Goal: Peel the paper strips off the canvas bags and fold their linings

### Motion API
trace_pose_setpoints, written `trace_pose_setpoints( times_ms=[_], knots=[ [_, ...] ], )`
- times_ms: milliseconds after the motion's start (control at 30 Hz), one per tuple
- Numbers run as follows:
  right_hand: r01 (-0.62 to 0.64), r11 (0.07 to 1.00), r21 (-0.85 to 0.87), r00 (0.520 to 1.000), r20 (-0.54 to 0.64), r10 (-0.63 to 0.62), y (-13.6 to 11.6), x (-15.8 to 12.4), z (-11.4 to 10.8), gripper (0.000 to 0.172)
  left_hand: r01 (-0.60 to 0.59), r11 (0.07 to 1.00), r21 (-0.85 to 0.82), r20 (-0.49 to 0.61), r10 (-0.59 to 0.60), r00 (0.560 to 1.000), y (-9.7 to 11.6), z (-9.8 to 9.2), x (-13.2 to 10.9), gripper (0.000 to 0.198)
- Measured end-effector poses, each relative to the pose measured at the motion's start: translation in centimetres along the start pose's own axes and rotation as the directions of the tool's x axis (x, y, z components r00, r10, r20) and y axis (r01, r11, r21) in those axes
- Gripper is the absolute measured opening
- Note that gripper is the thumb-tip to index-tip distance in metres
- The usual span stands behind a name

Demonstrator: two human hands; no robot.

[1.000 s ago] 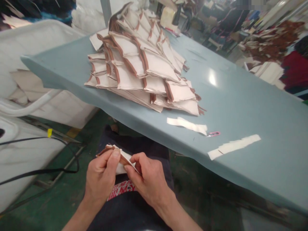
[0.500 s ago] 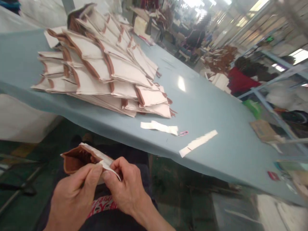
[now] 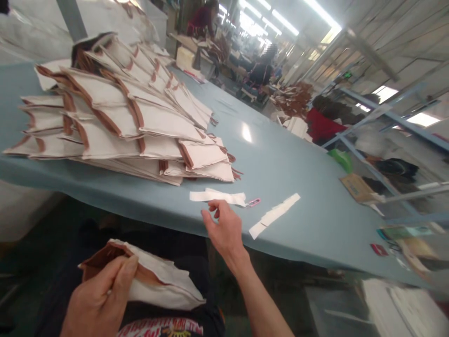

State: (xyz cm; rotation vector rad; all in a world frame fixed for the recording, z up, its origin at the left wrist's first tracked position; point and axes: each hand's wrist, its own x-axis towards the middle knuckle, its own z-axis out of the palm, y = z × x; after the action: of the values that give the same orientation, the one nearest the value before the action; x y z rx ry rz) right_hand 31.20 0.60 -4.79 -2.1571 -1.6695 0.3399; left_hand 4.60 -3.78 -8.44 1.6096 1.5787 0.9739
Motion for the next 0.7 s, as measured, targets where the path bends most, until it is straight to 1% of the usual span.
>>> trace_pose_setpoints(
  times_ms=[33,100,233,367,467,567,700],
  knots=[
    [0.005,0.999,-0.038,1.0,-0.005,-0.005,0.4,1.1,-0.3,0.023,-0.005,1.0,0.009,-0.003,0.005,1.0,0.4,0.1,-0.1,0.041],
    [0.034,0.996,-0.087,0.999,0.025,-0.032,0.5,2.8,-0.4,0.023,-0.013,0.999,0.03,-0.001,0.013,1.0,1.0,0.2,-0.2,0.04],
    [0.117,0.977,-0.178,0.988,0.125,-0.096,-1.0,4.6,0.5,0.023,-0.046,0.998,0.032,0.043,0.045,0.998,1.4,0.7,-0.6,0.04],
    [0.132,0.961,-0.243,0.976,0.199,-0.084,-2.2,6.3,1.8,0.02,-0.049,0.999,-0.004,0.079,0.049,0.996,1.8,1.4,-0.9,0.04],
    [0.116,0.955,-0.271,0.975,0.216,-0.057,-2.2,7.1,2.7,0.02,-0.018,0.999,-0.047,0.121,0.024,0.992,1.9,1.8,-0.9,0.043],
    [0.087,0.952,-0.292,0.978,0.207,-0.026,-1.9,7.2,3.4,0.023,0.01,0.997,-0.082,0.145,0.002,0.989,2.0,1.9,-0.6,0.045],
    [0.062,0.953,-0.297,0.979,0.205,0.0,-1.5,7.3,3.3,0.026,0.006,0.994,-0.106,0.142,0.009,0.99,1.9,1.7,-0.1,0.045]
  ],
)
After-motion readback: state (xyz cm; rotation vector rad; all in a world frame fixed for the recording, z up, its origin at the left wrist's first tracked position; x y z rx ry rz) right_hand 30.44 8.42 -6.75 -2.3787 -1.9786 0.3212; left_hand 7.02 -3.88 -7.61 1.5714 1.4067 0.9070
